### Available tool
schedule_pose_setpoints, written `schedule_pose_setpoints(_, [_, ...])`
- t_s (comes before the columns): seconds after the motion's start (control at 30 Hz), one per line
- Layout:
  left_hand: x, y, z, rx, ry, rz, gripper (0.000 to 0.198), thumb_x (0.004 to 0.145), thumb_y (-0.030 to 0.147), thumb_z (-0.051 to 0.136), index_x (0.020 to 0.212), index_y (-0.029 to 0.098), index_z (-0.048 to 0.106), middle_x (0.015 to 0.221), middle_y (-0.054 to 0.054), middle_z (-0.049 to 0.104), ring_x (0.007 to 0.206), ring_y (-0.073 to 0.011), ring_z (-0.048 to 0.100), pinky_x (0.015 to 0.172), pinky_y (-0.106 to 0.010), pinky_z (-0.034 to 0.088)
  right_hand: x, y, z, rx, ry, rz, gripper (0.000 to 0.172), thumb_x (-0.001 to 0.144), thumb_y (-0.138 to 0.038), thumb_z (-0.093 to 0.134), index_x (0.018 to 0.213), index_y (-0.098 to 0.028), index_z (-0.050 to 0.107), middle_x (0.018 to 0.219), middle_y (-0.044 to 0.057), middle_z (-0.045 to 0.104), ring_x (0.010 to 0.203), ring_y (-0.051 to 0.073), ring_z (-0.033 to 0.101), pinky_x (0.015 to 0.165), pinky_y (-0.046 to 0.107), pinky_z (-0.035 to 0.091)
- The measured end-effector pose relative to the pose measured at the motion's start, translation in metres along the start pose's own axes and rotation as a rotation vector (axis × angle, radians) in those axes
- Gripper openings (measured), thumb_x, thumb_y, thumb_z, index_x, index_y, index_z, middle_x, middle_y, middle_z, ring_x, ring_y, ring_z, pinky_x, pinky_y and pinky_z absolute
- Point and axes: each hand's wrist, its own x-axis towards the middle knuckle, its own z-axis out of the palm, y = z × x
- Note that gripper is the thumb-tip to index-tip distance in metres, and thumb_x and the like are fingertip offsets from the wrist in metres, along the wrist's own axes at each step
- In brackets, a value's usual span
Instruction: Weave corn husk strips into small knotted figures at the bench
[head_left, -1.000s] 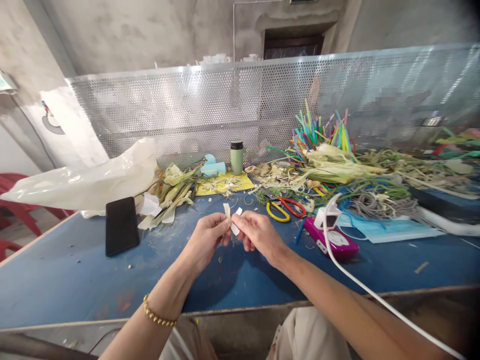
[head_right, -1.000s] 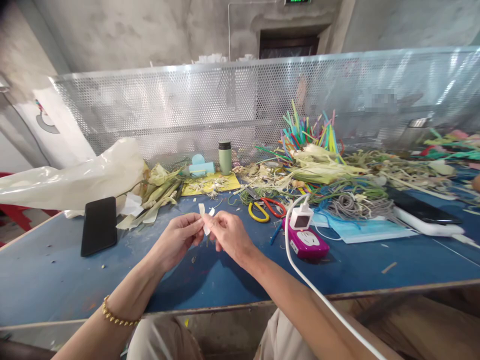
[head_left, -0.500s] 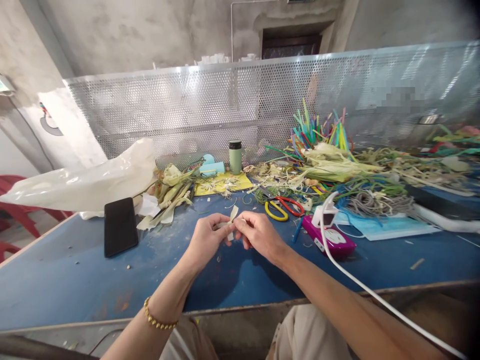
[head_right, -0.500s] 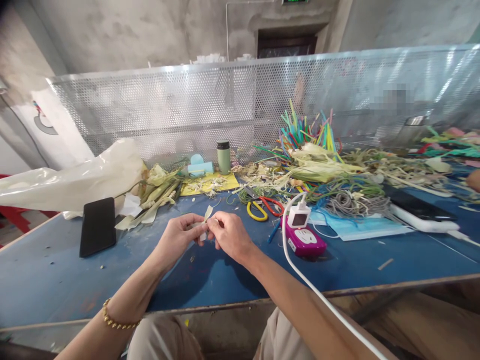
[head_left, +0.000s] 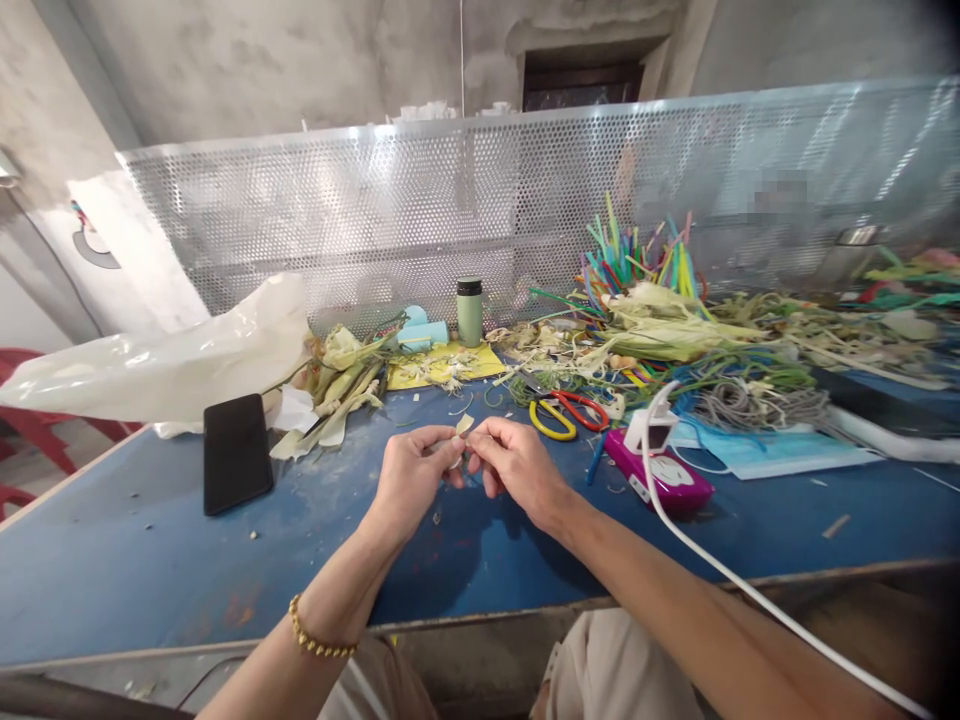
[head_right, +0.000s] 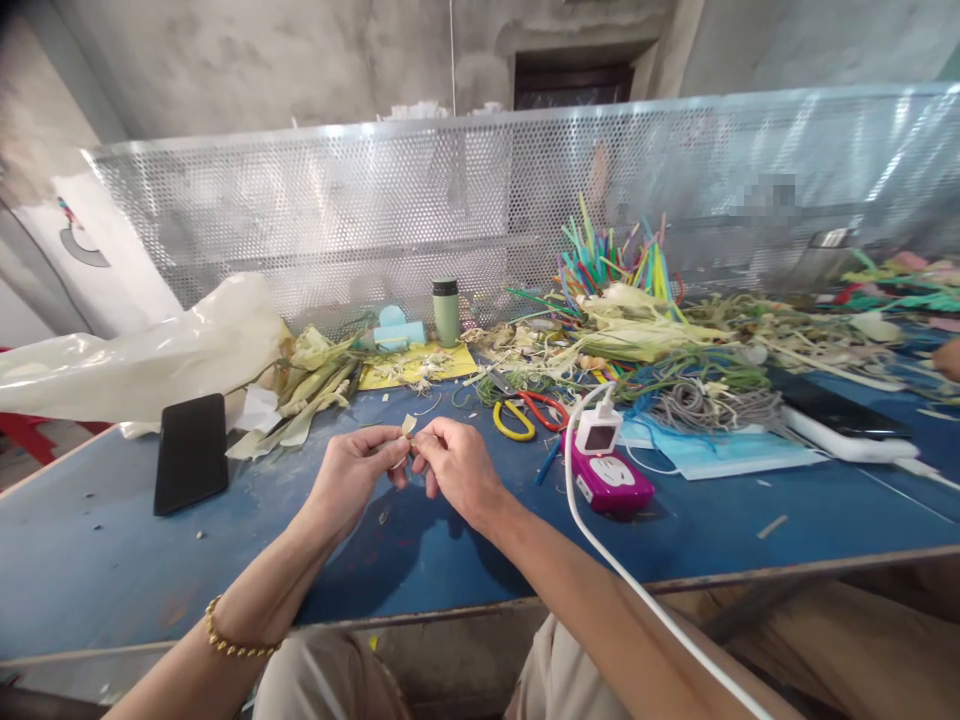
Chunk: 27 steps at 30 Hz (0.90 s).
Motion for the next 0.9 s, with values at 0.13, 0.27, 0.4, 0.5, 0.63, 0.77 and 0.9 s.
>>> schedule_pose_setpoints(0.13, [-0.0006,0.0026,0.0002,-0.035,-0.005,-0.038,0.019,0.077,0.03,0.068,0.071,0.012,0.068,0.057,-0.001,0.061,0.05,-0.0104,0.053,0.054,-0.023,0.042,0.0004,0.0014,-0.0025,-0.056,-0.014,-0.027,0.03,0.089,-0.036,0.052,0.065,-0.017,0.054,0.055,-0.002,0.06,0.035,0.006,0.049,0.041,0.019,0.037])
schedule_pose_setpoints(0.27, [-0.0014,0.0041,-0.0027,-0.182,-0.088,-0.056,0.019,0.077,0.029,0.068,0.084,0.011,0.07,0.066,-0.002,0.065,0.057,-0.0113,0.057,0.06,-0.025,0.045,0.0011,0.0007,-0.0065,-0.11,-0.013,-0.041,0.031,0.089,-0.037,0.052,0.065,-0.017,0.053,0.057,-0.001,0.061,0.037,0.007,0.05,0.041,0.019,0.037])
schedule_pose_setpoints(0.4, [-0.0005,0.0023,-0.0055,-0.233,-0.029,-0.061,0.022,0.077,0.029,0.068,0.088,0.01,0.07,0.067,-0.003,0.066,0.055,-0.0117,0.059,0.06,-0.025,0.045,0.0028,-0.0016,-0.0095,-0.089,0.047,-0.032,0.036,0.091,-0.046,0.048,0.069,-0.018,0.054,0.059,-0.001,0.061,0.037,0.008,0.051,0.04,0.02,0.036])
schedule_pose_setpoints(0.5, [0.0006,0.0015,-0.0049,-0.135,0.031,-0.035,0.019,0.077,0.028,0.067,0.084,0.011,0.069,0.062,-0.002,0.065,0.053,-0.0122,0.059,0.058,-0.025,0.044,0.0035,-0.0025,-0.0102,-0.101,0.046,-0.055,0.036,0.09,-0.05,0.05,0.074,-0.018,0.056,0.063,-0.001,0.062,0.039,0.008,0.051,0.04,0.021,0.036])
schedule_pose_setpoints(0.63, [0.0004,0.0023,-0.0025,-0.107,0.001,-0.042,0.018,0.076,0.027,0.067,0.087,0.012,0.066,0.059,0.0,0.065,0.052,-0.0136,0.061,0.057,-0.026,0.045,0.0023,-0.0027,-0.0099,-0.146,0.008,-0.09,0.023,0.084,-0.037,0.06,0.072,-0.017,0.059,0.054,-0.003,0.056,0.042,0.009,0.05,0.043,0.021,0.037])
schedule_pose_setpoints(0.77, [-0.0004,0.0025,-0.002,-0.137,-0.048,-0.063,0.022,0.076,0.03,0.07,0.088,0.012,0.066,0.062,-0.001,0.065,0.053,-0.0134,0.061,0.057,-0.025,0.045,0.0007,-0.0023,-0.0094,-0.153,0.001,-0.089,0.017,0.084,-0.031,0.059,0.074,-0.017,0.06,0.052,-0.003,0.056,0.043,0.009,0.05,0.044,0.02,0.037])
schedule_pose_setpoints(0.9, [-0.0003,0.0014,-0.0022,-0.03,-0.073,-0.03,0.027,0.075,0.036,0.072,0.087,0.011,0.069,0.066,-0.003,0.067,0.054,-0.0119,0.057,0.057,-0.024,0.044,0.0002,-0.0012,-0.0084,-0.143,-0.047,-0.094,0.024,0.088,-0.034,0.054,0.072,-0.018,0.057,0.047,-0.004,0.053,0.04,0.009,0.049,0.045,0.02,0.039])
